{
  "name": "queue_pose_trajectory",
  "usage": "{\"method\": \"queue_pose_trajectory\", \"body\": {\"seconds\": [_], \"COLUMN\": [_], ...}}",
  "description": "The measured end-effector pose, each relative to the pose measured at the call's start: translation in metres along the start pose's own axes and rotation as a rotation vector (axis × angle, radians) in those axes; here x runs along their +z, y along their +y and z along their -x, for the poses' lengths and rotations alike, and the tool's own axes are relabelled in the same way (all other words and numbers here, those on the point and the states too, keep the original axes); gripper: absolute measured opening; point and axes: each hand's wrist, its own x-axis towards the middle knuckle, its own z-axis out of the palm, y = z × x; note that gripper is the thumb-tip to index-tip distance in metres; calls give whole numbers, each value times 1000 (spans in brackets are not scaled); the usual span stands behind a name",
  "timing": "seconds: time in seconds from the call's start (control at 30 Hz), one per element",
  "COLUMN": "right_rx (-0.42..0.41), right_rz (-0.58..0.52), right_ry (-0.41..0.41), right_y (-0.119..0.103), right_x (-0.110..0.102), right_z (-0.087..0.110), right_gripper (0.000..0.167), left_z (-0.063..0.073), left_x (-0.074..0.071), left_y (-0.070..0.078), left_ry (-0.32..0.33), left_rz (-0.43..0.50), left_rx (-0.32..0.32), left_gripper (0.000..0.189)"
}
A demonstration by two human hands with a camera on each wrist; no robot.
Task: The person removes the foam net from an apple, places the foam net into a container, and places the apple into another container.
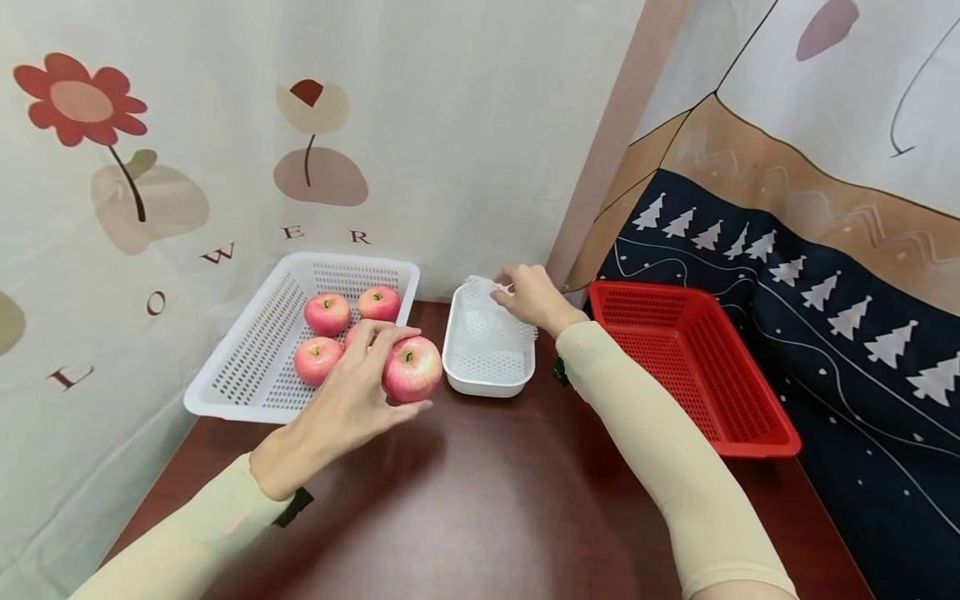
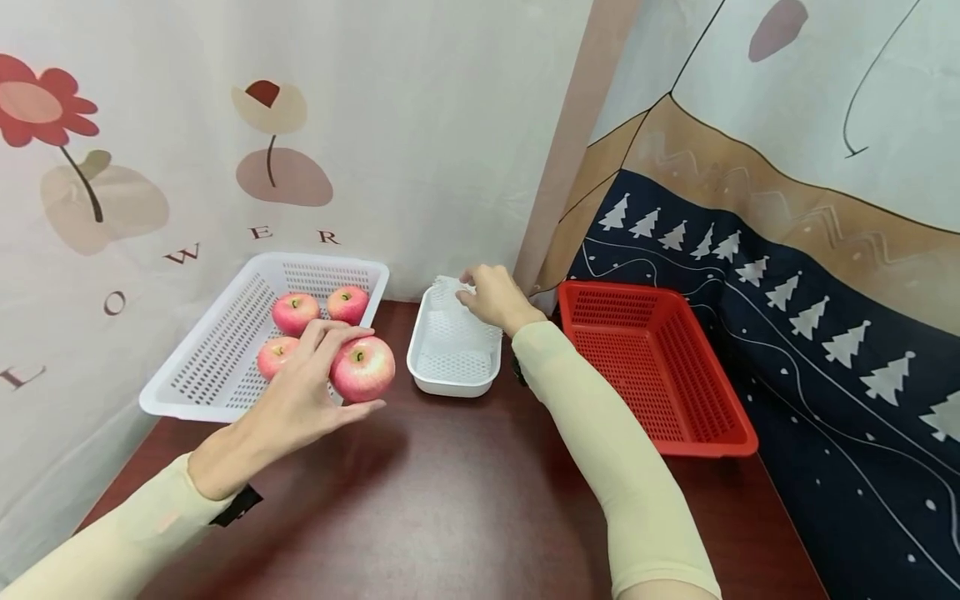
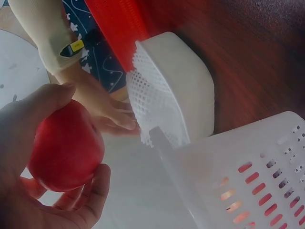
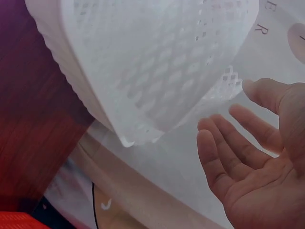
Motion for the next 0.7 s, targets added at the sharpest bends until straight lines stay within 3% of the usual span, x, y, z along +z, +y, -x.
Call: {"method": "queue_pose_trajectory", "body": {"seconds": [0.3,0.57,0.7], "right_rx": [-26,-78,-118], "right_rz": [-64,-70,-75], "right_ry": [99,201,225], "right_y": [6,-7,-12], "right_x": [-15,-29,-34], "right_z": [20,43,59], "right_gripper": [35,31,30], "left_z": [-10,-18,-22], "left_x": [-4,-20,-27], "left_y": [-7,-22,-33], "left_ry": [-17,-90,-118], "left_rz": [-11,-55,-93], "left_rx": [9,-82,-94], "left_gripper": [92,92,92]}}
